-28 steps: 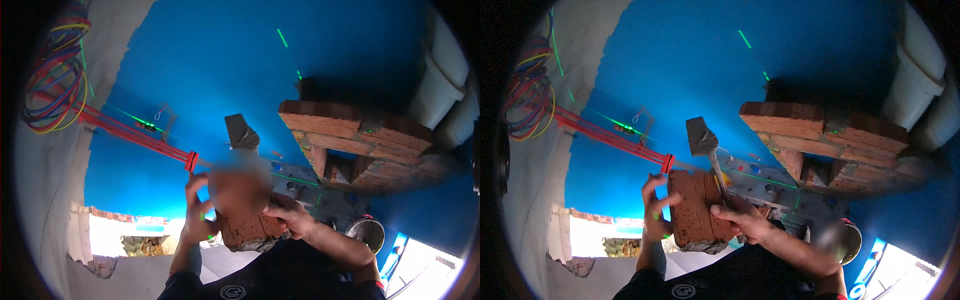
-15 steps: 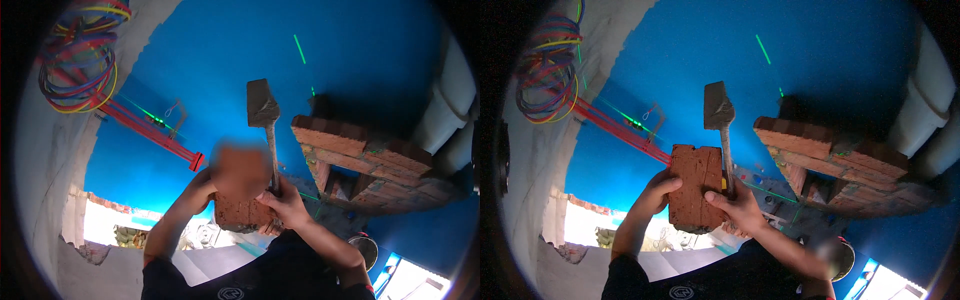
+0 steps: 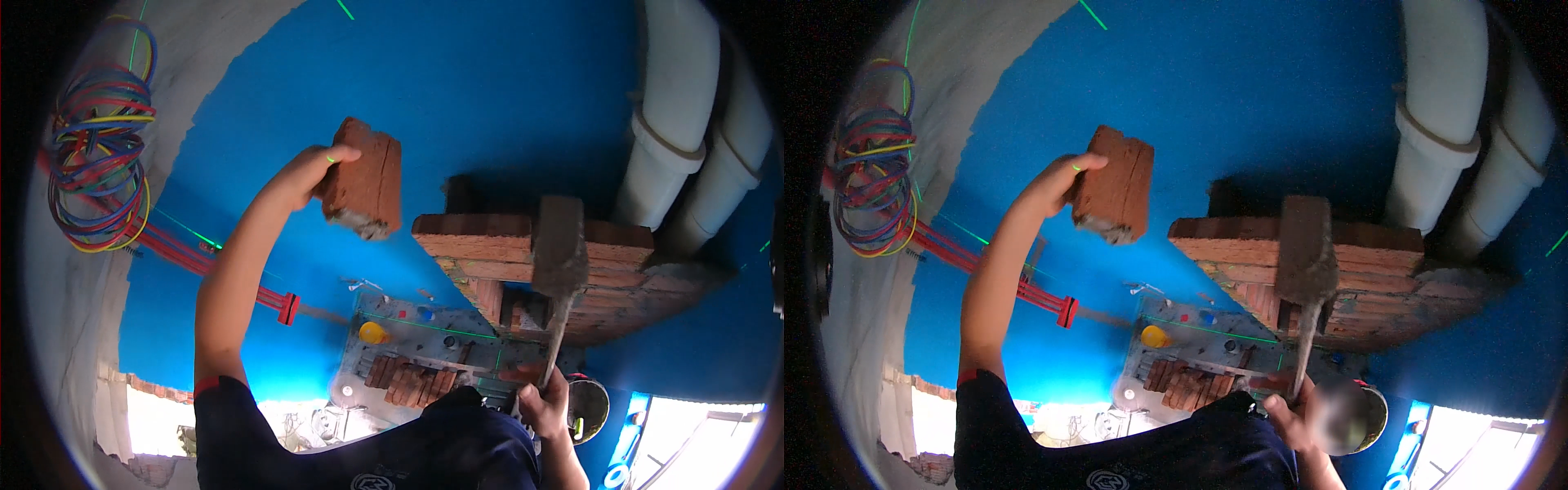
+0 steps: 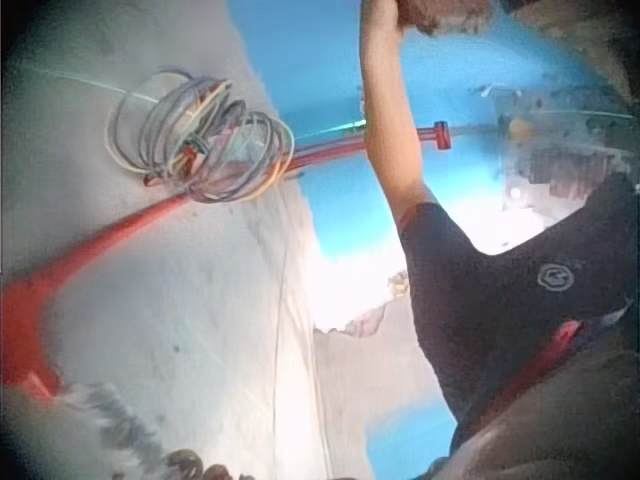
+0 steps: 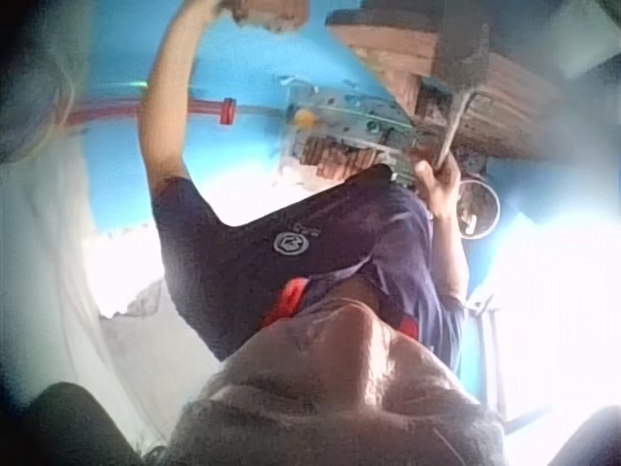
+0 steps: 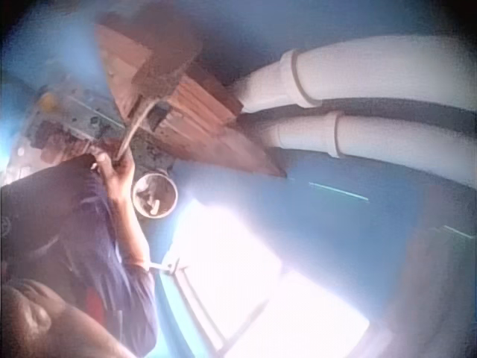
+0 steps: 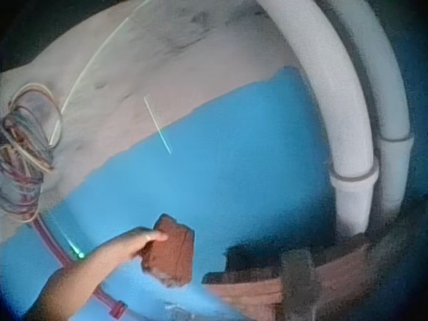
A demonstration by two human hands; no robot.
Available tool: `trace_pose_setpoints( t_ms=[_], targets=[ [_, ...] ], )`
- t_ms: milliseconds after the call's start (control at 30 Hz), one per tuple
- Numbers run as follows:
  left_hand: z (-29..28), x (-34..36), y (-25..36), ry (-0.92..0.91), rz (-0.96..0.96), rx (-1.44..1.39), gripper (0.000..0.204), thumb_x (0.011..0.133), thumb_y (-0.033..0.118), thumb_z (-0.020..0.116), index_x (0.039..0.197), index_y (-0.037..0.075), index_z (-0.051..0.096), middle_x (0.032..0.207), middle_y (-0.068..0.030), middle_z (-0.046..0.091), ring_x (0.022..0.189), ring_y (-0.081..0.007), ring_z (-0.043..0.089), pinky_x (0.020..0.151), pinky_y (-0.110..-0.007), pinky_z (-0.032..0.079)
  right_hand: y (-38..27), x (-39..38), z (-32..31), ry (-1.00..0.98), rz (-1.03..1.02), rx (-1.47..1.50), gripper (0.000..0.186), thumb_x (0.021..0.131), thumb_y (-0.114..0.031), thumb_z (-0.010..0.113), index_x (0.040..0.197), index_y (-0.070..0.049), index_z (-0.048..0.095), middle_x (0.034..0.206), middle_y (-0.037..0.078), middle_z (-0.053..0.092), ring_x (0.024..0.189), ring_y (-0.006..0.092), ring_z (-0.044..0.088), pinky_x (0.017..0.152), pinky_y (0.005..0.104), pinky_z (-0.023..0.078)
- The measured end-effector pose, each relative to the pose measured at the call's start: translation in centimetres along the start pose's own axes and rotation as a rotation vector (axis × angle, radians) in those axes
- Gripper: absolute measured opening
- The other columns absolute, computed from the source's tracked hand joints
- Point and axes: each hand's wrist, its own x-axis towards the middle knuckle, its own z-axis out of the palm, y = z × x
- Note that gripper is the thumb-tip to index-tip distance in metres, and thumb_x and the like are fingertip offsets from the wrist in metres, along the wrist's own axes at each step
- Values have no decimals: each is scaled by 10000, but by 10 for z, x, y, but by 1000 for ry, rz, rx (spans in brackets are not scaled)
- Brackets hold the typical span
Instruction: The person builds a brick structure by applying mortar with a trowel and placing bricks along a laser line. They pick up bricks from a stack, apply mortar from a bucket, and position them on the wall.
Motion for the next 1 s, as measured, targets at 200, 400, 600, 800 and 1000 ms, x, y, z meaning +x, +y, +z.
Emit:
trace_pose_setpoints(
  t_ms=[200, 400, 600, 800, 1000],
  targets=[
    [27, 76, 17, -36, -31, 167, 760, 771, 445, 684, 1286, -66, 457, 1208, -226, 558, 1072, -328, 591, 783, -477, 527, -3, -42, -13, 199, 121, 5, 540, 779, -423, 759, 1001, 35, 579, 914, 102, 684, 768, 115, 578, 722, 264, 457],
    [54, 101, 15, -44, -27, 285, 739, 784, 414, 703, 1279, -76, 459, 1188, -238, 570, 1006, -330, 624, 726, -476, 548, 9, -62, -24, 277, 144, -48, 596, 749, -484, 766, 985, 35, 591, 915, 101, 683, 782, 130, 591, 736, 263, 460],
    [65, 116, 9, -73, -48, 392, 691, 801, 397, 698, 1246, -86, 486, 1138, -234, 602, 958, -335, 644, 705, -482, 549, 19, -71, -35, 246, 239, -40, 589, 734, -452, 790, 1000, 36, 594, 928, 98, 681, 817, 139, 601, 760, 269, 465],
    [69, 122, 2, -63, -55, 449, 641, 810, 386, 694, 1209, -86, 524, 1103, -232, 616, 964, -328, 641, 689, -488, 548, 19, -72, -28, 199, 190, -41, 582, 717, -446, 802, 982, 36, 613, 931, 97, 672, 840, 150, 601, 778, 275, 458],
    [74, 126, 0, -103, -94, 496, 661, 809, 394, 697, 1221, -88, 512, 1138, -233, 599, 1010, -340, 619, 696, -519, 539, 24, -70, -31, 172, 212, -52, 578, 698, -463, 813, 932, 31, 626, 899, 89, 668, 809, 135, 595, 749, 263, 454]
  ],
)
